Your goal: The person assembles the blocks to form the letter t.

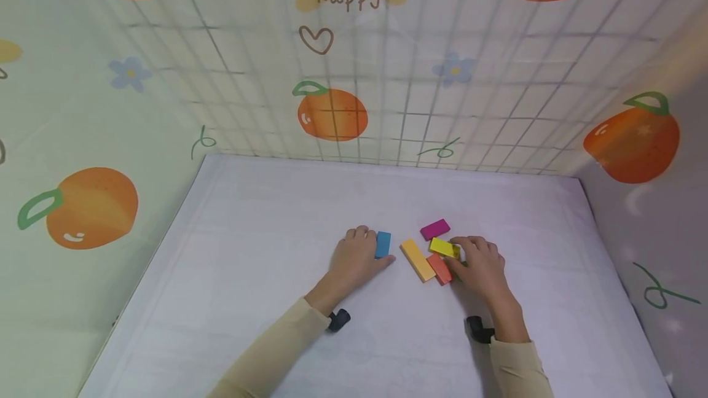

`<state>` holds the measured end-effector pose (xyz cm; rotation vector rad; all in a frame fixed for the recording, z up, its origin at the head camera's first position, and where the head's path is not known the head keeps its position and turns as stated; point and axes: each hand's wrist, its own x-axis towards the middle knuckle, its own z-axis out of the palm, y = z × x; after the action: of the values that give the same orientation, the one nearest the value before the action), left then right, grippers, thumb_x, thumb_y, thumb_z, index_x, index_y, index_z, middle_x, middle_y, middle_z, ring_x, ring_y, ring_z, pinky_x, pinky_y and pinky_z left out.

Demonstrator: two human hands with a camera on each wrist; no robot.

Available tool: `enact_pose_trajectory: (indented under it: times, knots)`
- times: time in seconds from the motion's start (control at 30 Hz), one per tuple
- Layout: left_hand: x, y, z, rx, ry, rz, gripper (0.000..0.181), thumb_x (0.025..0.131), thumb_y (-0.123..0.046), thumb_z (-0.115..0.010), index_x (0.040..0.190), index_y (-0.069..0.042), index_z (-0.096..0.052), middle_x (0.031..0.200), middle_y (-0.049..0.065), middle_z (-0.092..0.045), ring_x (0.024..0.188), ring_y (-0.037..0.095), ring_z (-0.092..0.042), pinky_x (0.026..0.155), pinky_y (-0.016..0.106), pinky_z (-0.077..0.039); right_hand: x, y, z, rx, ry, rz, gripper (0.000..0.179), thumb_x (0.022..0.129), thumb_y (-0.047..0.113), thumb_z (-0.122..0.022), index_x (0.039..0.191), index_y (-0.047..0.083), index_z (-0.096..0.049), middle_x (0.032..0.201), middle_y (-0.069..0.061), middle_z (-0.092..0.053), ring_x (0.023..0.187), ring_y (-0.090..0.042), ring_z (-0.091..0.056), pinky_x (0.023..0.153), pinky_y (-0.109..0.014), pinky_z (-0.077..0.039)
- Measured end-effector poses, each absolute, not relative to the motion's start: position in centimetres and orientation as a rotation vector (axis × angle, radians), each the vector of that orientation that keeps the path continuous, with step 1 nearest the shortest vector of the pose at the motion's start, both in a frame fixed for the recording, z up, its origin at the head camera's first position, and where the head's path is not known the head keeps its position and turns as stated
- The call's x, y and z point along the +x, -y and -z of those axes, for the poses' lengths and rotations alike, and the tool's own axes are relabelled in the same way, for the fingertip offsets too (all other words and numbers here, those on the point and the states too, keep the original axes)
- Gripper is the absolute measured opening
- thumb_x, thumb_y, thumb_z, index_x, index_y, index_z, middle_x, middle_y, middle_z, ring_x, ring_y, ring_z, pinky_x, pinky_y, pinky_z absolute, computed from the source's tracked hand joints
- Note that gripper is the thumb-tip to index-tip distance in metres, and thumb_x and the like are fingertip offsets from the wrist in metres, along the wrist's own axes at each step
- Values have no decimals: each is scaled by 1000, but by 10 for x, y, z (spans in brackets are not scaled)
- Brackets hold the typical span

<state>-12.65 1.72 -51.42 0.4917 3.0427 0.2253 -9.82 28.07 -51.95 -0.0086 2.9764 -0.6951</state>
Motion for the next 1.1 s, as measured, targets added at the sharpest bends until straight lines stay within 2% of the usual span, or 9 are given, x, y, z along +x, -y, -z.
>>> enact_pose_trajectory:
  times: [0.37, 0.53, 0.73, 1.1]
  knots:
    - [-128, -17, 512, 523, -3073, -219, 60, 90, -56, -67, 114, -2, -67, 106, 11, -60, 95, 25, -56, 77, 39, -52, -100, -278, 518, -25, -2986, 684, 46, 91, 24, -75, 129, 4, -60, 130, -30, -47, 120, -54, -36, 93, -73, -28]
    - [-128, -15, 511, 542, -3101, -230, 51, 91, -49, -70, 106, -1, -69, 102, 10, -61, 89, 23, -57, 72, 37, -52, -99, -278, 518, -30, -2995, 700, 44, 91, 23, -75, 128, 4, -61, 130, -29, -47, 120, -53, -36, 93, -73, -27]
    - [-129, -13, 511, 566, -3127, -221, 40, 90, -42, -72, 93, -2, -71, 89, 6, -59, 80, 21, -56, 68, 37, -48, -99, -279, 518, -19, -2994, 697, 45, 91, 23, -75, 128, 3, -61, 130, -30, -48, 119, -53, -36, 93, -73, -28]
    - [-133, -8, 510, 583, -3109, -282, 41, 92, -39, -70, 106, 0, -71, 104, 8, -63, 89, 23, -59, 78, 41, -48, -99, -283, 516, -3, -2979, 692, 46, 91, 25, -75, 129, 2, -60, 129, -29, -51, 118, -52, -40, 92, -73, -32]
